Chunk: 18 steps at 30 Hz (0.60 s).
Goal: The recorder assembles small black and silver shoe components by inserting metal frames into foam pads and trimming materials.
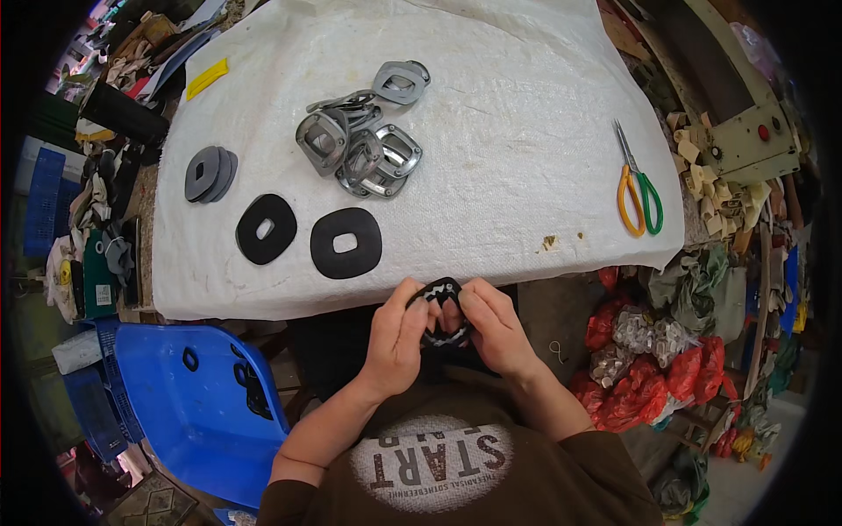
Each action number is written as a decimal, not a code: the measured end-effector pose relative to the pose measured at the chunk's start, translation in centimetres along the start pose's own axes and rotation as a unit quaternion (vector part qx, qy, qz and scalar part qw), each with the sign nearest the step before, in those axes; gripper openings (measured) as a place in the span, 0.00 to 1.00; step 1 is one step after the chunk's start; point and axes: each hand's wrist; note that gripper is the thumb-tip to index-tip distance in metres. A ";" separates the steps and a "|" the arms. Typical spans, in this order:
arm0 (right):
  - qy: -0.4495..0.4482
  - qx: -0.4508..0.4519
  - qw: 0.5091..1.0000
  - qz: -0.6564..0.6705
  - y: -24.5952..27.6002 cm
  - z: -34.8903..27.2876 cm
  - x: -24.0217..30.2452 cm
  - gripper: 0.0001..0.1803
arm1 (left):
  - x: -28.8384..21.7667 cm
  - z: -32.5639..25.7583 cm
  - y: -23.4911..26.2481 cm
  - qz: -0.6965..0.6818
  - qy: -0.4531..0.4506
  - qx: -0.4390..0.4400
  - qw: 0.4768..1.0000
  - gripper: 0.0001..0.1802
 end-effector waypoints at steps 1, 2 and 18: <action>0.048 -0.007 0.997 -0.052 0.0 0.0 0.0 0.11 | -0.1 -0.2 0.1 -0.009 0.028 0.041 0.999 0.17; 0.096 -0.014 0.990 -0.104 0.1 -0.1 0.1 0.11 | -0.3 -0.3 0.1 -0.017 0.057 0.081 0.995 0.13; 0.049 -0.026 0.998 -0.032 -0.8 -0.6 0.1 0.13 | 0.3 0.7 0.0 0.005 -0.016 -0.005 1.000 0.18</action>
Point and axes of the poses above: each hand's wrist, its own z-axis towards the middle knuckle, its own y-axis out of the back of the hand, x = y × z, and after that the axes turned 13 degrees about y, right-handed
